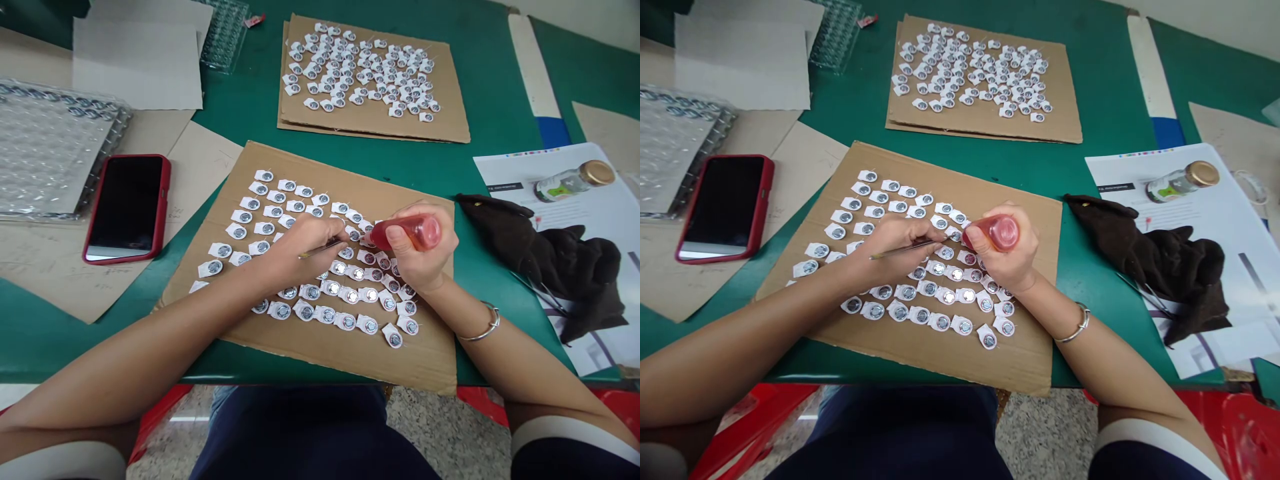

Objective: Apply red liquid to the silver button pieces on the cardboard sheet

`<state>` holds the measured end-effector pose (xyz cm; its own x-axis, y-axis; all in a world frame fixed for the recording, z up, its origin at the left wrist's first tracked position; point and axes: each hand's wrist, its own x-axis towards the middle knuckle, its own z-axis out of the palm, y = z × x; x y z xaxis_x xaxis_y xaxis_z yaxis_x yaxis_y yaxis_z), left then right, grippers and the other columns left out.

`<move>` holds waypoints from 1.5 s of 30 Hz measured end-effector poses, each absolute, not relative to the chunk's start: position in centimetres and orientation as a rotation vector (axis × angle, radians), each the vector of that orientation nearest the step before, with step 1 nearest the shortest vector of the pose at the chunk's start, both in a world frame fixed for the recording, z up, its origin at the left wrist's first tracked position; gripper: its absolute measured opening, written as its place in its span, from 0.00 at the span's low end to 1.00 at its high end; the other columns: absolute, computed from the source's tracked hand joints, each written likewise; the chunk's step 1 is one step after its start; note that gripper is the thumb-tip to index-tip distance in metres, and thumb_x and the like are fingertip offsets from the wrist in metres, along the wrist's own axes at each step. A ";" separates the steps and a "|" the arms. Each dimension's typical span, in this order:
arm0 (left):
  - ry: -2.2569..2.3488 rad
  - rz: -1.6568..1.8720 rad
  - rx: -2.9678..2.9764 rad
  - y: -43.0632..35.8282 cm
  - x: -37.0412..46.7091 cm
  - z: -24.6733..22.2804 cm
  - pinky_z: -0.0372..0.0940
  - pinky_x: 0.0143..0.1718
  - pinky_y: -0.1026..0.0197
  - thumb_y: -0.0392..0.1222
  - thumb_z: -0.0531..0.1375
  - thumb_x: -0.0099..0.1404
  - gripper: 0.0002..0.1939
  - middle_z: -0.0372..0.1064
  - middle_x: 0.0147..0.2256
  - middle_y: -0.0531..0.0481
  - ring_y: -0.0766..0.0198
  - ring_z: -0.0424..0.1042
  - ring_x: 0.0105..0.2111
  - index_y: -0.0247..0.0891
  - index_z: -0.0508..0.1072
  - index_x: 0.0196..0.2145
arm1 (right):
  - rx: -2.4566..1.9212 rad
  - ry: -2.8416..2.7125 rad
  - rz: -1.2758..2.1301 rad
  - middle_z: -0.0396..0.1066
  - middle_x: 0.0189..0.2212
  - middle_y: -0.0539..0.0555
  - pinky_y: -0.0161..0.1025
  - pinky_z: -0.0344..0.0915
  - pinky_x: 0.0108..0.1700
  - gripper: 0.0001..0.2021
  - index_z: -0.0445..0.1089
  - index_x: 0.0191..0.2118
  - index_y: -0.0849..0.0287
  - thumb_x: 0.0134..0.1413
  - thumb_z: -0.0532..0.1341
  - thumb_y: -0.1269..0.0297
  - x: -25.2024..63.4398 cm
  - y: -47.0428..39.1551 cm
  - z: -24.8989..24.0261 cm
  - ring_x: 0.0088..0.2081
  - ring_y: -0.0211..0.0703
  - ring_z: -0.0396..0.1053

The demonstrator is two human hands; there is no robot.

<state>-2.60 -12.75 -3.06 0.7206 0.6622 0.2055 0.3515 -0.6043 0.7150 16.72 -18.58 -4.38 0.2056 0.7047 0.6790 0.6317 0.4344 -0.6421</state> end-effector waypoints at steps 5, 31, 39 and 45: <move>0.784 0.584 2.178 -12.5 -2.5 -3.0 0.62 0.25 0.68 0.33 0.58 0.57 0.05 0.73 0.27 0.53 0.69 0.70 0.26 0.37 0.75 0.31 | -1.212 -1.493 0.105 0.66 0.27 0.48 0.40 0.65 0.31 0.13 0.63 0.36 0.55 0.46 0.64 0.59 16.6 -18.5 -4.4 0.30 0.38 0.68; 0.898 0.531 2.010 -12.6 -2.3 -2.4 0.61 0.24 0.67 0.35 0.60 0.56 0.04 0.72 0.25 0.53 0.70 0.69 0.25 0.36 0.75 0.29 | -1.234 -1.078 0.377 0.64 0.22 0.47 0.38 0.62 0.21 0.14 0.60 0.34 0.54 0.52 0.57 0.49 17.4 -17.6 -3.5 0.23 0.40 0.69; 1.074 0.708 1.864 -13.5 -2.7 1.8 0.65 0.27 0.66 0.37 0.63 0.53 0.03 0.74 0.28 0.52 0.67 0.72 0.28 0.37 0.76 0.28 | -1.150 -0.739 0.574 0.60 0.17 0.46 0.35 0.51 0.12 0.17 0.57 0.32 0.53 0.52 0.51 0.44 19.9 -16.6 -2.3 0.20 0.43 0.69; 1.081 0.696 2.029 -14.5 -3.6 2.8 0.63 0.26 0.67 0.37 0.62 0.55 0.03 0.74 0.28 0.53 0.67 0.71 0.28 0.39 0.76 0.29 | -1.103 -0.787 0.587 0.61 0.17 0.46 0.35 0.51 0.11 0.13 0.59 0.31 0.53 0.52 0.56 0.49 19.3 -17.3 -2.2 0.19 0.44 0.69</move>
